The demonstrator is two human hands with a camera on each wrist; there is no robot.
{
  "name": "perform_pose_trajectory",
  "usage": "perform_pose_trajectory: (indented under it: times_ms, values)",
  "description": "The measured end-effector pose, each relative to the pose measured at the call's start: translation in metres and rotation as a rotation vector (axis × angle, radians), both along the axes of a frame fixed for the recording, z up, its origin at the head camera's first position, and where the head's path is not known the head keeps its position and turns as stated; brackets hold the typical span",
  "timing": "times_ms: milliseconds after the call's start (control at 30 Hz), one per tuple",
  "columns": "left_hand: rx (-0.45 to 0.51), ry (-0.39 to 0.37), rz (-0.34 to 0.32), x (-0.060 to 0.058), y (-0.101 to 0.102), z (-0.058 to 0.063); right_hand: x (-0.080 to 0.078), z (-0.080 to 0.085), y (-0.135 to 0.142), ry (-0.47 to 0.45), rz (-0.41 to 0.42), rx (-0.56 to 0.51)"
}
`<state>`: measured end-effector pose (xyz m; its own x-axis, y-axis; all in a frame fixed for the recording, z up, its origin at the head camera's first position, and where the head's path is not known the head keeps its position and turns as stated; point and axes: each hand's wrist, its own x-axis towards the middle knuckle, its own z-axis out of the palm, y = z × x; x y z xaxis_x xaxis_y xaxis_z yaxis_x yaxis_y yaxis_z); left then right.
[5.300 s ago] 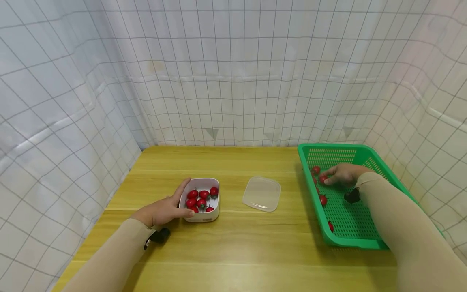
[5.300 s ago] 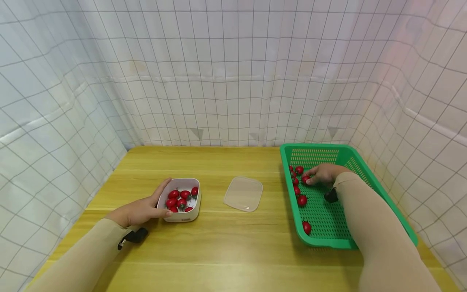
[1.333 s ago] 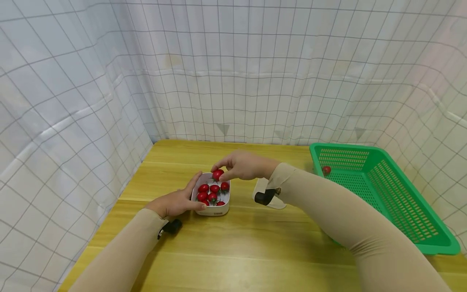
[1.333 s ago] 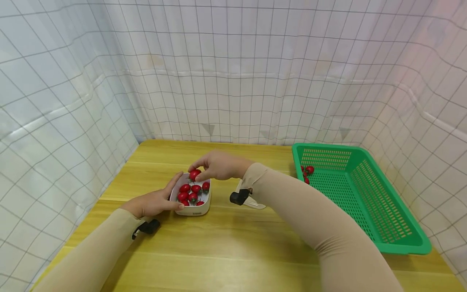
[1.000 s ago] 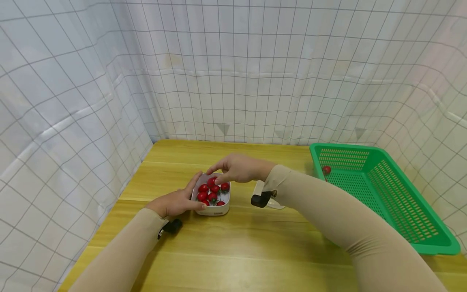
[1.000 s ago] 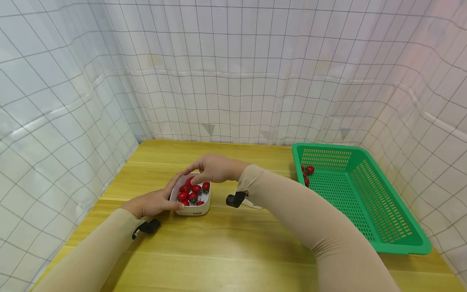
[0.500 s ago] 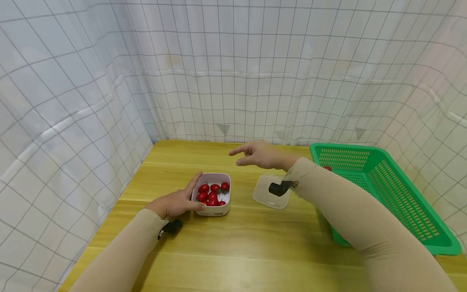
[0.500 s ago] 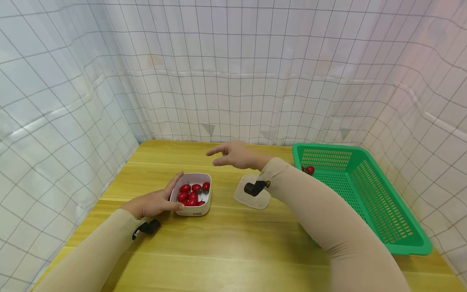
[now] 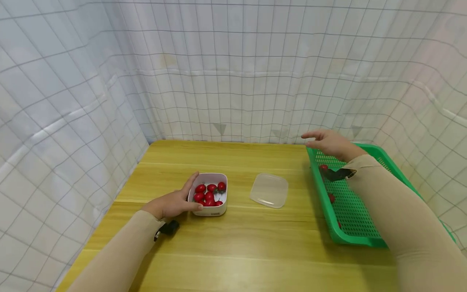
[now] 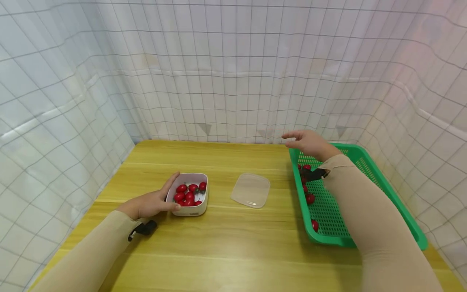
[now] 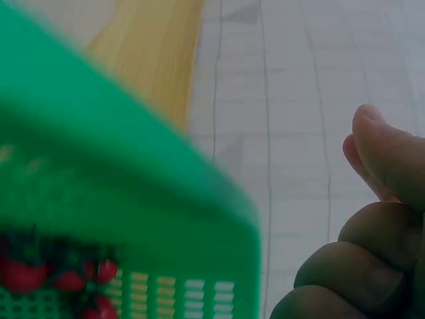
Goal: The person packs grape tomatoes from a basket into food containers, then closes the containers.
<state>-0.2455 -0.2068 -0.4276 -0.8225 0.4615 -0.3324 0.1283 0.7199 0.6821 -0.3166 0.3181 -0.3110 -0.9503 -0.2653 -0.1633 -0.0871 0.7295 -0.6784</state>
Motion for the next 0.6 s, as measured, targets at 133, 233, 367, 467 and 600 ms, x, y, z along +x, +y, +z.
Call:
perform_pose_trajectory:
  times_ms: [133, 233, 367, 467, 600]
  values:
    - [0.002, 0.000, 0.001, 0.000, 0.000, 0.001, 0.002, -0.015, 0.040, -0.043, -0.026, 0.083]
    - [-0.004, 0.004, 0.003, 0.000, 0.000, 0.002, 0.004, -0.029, 0.060, -0.086, -0.027, 0.127]
    - [-0.022, 0.013, 0.005, 0.001, 0.000, 0.002, 0.002, -0.048, 0.075, -0.136, 0.006, 0.144]
    - [-0.027, 0.020, 0.005, 0.001, 0.000, 0.002, -0.001, -0.061, 0.081, -0.155, 0.033, 0.159]
    - [-0.002, 0.010, 0.006, 0.001, 0.001, 0.001, -0.004, -0.071, 0.086, -0.143, 0.064, 0.209]
